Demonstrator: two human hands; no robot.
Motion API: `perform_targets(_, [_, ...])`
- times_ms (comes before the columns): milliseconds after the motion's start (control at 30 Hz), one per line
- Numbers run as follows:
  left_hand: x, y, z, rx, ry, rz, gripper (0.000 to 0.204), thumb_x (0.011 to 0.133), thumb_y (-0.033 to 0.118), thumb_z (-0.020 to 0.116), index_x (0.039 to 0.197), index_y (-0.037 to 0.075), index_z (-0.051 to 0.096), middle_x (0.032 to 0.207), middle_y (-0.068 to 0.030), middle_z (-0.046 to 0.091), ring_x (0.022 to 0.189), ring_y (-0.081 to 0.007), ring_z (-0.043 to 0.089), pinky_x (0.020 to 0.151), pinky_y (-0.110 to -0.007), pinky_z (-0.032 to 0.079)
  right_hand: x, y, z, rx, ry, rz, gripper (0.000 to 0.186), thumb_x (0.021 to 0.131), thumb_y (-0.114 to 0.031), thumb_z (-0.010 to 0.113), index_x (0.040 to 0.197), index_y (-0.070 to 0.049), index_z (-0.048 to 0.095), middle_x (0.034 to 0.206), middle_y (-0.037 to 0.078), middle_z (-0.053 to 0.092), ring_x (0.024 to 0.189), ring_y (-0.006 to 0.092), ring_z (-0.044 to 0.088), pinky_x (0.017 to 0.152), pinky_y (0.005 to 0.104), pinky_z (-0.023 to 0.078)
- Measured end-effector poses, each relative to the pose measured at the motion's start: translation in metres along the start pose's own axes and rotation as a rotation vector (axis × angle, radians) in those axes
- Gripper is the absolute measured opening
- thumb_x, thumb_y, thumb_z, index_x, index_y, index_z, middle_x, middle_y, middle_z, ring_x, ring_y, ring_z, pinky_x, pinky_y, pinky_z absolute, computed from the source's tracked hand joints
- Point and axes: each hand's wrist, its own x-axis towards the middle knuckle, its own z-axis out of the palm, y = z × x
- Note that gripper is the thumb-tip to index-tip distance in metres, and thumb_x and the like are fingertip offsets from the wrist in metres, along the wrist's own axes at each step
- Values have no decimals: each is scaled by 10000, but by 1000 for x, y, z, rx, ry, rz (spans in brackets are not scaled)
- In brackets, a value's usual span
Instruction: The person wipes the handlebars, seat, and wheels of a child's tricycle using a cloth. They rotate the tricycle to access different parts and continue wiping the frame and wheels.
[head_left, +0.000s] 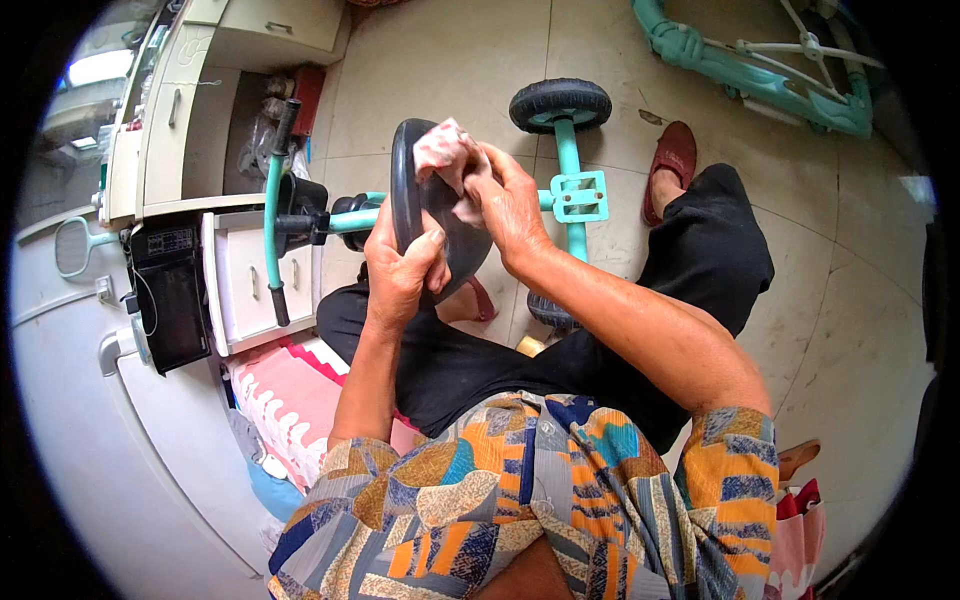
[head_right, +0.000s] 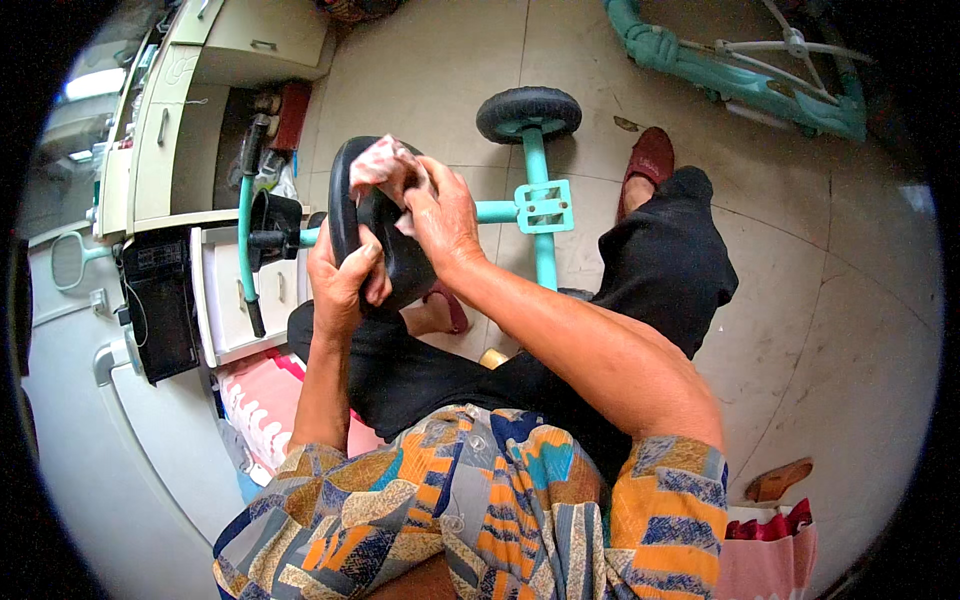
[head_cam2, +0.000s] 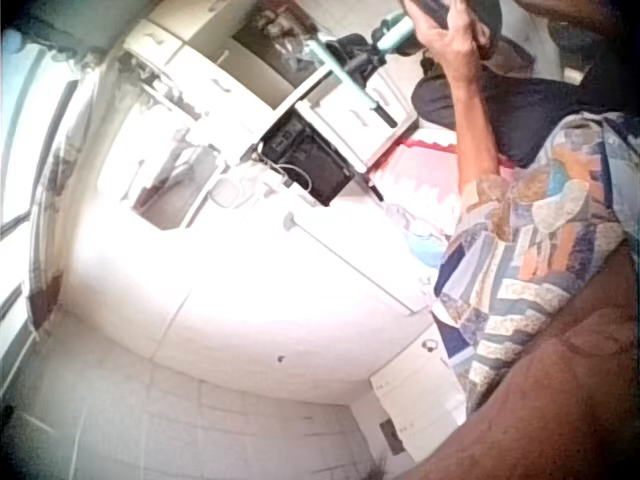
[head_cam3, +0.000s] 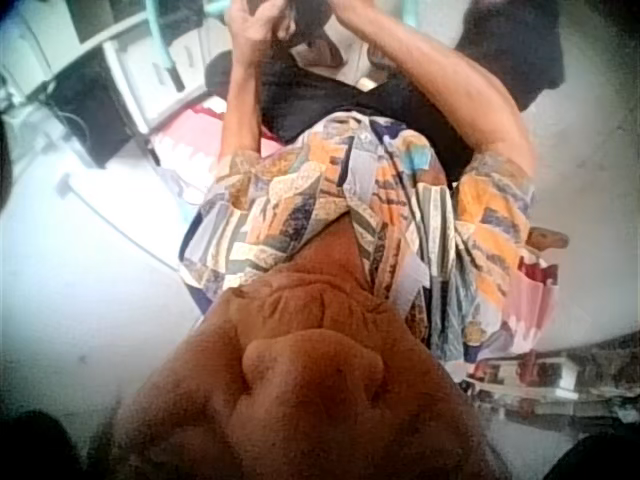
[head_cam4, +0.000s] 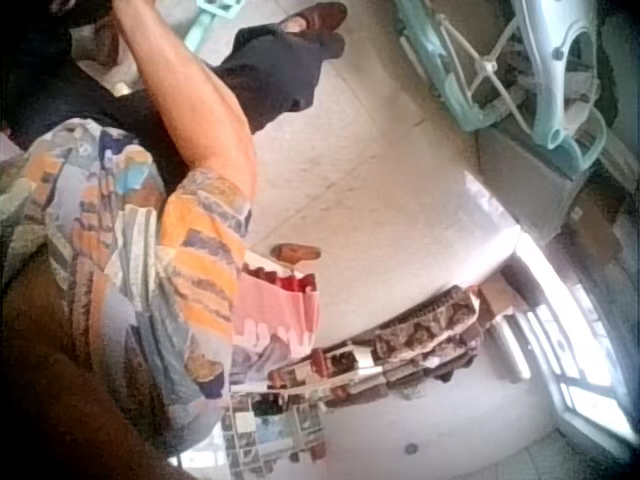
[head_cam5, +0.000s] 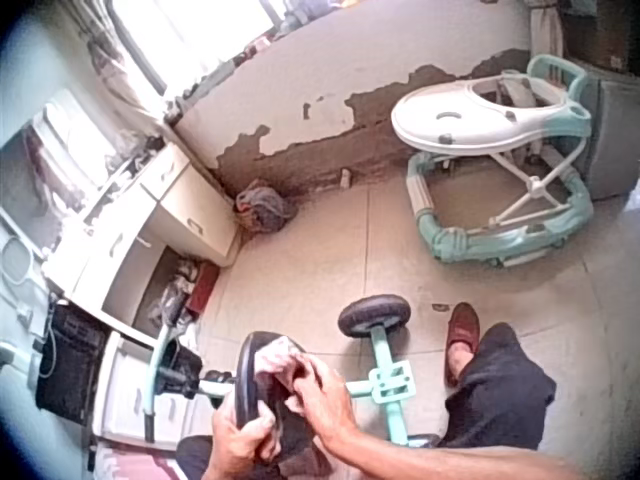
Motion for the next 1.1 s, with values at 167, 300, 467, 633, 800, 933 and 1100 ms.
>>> perform_targets(167, [-2,-6,-4,-7,8,-17,331,905,54,588,1191,-3,433,719,-10,487,436,-57,426,399,-211,395,12,-36,19,23,-56,-252,390,892,-287,578,1169,-19,639,1133,184,601,1070,326,570,943,378,447])
perform_targets(300, [-2,-6,-2,-21,13,-17,344,905,55,599,1196,-7,428,716,-9,486,429,-57,423,394,-210,394,37,-41,34,-200,-100,-501,403,910,-373,549,1082,-36,688,1126,168,649,1036,304,603,918,375,453])
perform_targets(467, [-4,-11,2,-51,5,-17,427,902,52,610,1269,-22,405,720,-8,488,431,-55,427,391,-211,396,92,-29,23,-310,-455,-321,436,935,-420,472,1017,-55,694,987,129,682,937,256,625,875,334,456])
perform_targets(633, [-8,-16,6,-8,53,8,281,910,91,619,1117,-5,455,656,-20,486,405,-67,400,374,-221,374,118,17,16,-503,-401,-45,450,916,-469,482,982,-79,695,914,95,675,824,224,616,764,356,477])
perform_targets(800, [-14,-24,-2,-48,12,16,381,913,57,605,1246,-28,440,721,-13,496,425,-57,424,394,-213,403,121,85,5,-381,-248,257,493,915,-464,441,977,-23,653,1070,256,649,1008,434,593,826,481,432])
perform_targets(933, [-14,-22,1,-47,19,23,342,918,67,616,1210,-28,465,722,-10,506,420,-54,419,397,-210,399,110,102,-13,-452,-227,245,514,926,-463,423,967,-3,649,1004,290,638,937,454,604,794,485,448])
perform_targets(1100, [-17,-20,6,-14,71,73,192,932,160,634,952,30,495,658,-17,496,400,-67,414,369,-225,359,89,109,-27,-819,-195,-313,425,949,-387,437,948,-14,641,922,262,661,838,432,639,723,499,473])
